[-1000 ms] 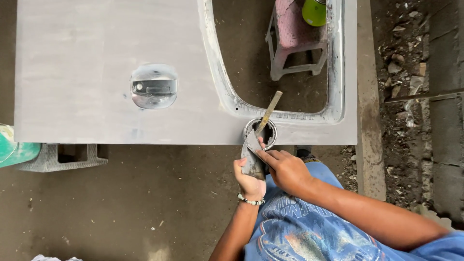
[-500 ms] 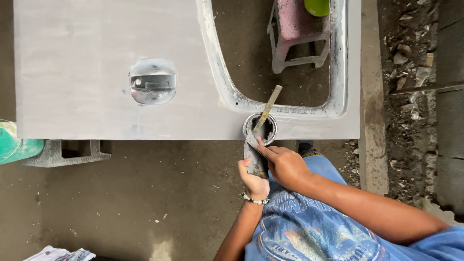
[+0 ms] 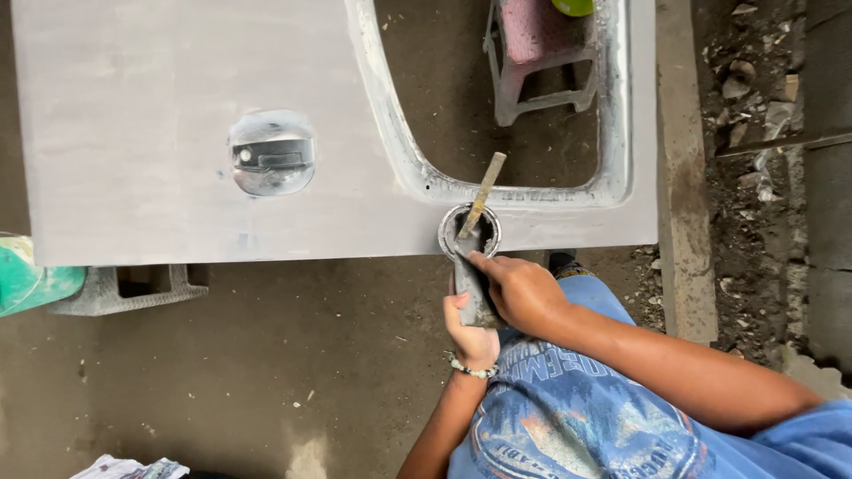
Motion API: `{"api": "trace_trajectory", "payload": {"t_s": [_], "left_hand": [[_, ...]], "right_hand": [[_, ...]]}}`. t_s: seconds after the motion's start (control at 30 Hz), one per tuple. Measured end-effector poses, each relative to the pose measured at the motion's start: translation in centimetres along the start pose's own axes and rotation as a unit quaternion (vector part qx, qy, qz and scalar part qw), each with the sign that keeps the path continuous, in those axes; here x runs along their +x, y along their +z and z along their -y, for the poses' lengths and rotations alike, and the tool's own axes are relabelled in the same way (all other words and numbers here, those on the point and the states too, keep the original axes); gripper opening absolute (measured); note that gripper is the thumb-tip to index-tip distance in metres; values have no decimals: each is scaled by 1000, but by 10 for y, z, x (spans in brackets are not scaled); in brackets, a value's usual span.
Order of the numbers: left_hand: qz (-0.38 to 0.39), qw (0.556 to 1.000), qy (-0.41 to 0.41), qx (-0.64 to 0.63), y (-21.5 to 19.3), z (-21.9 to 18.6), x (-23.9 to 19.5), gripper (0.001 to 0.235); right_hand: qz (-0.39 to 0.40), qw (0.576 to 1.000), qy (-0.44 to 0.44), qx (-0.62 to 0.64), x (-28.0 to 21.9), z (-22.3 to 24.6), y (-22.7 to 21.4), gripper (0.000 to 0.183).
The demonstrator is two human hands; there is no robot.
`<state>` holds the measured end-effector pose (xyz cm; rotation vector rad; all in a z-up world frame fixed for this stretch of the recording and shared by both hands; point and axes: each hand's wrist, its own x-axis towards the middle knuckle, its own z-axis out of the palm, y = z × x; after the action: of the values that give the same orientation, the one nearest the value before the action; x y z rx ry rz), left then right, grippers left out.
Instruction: The person uses a putty knife to scoop a grey substance from a can and applies it to the edges of a white car door. They then use a sanding block to smooth the applied substance along the door's frame and edges.
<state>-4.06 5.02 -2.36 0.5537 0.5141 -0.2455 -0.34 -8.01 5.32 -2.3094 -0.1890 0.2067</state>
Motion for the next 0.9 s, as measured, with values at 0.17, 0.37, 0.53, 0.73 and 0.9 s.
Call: {"api": "trace_trajectory", "payload": {"t_s": [0.17,0.37,0.53,0.73,0.9], "left_hand": [[72,997,4,-21,8,-12,10,68],[100,995,-27,-16,-32,3,20,66],[105,994,3,27,0,-8,12,71],[77,988,54,119,9,-1,0,77],[104,986,85,96,18,-14,6,80]], "right_hand": [[42,998,-45,4,-6,1,-9,60],[11,999,-27,-15,2,-4,-5,61],[2,1000,-27,4,2,-3,2,60],[26,1000,15,-8,7,-5,3,56],[1,999,36,32,10,-7,4,46]]}}
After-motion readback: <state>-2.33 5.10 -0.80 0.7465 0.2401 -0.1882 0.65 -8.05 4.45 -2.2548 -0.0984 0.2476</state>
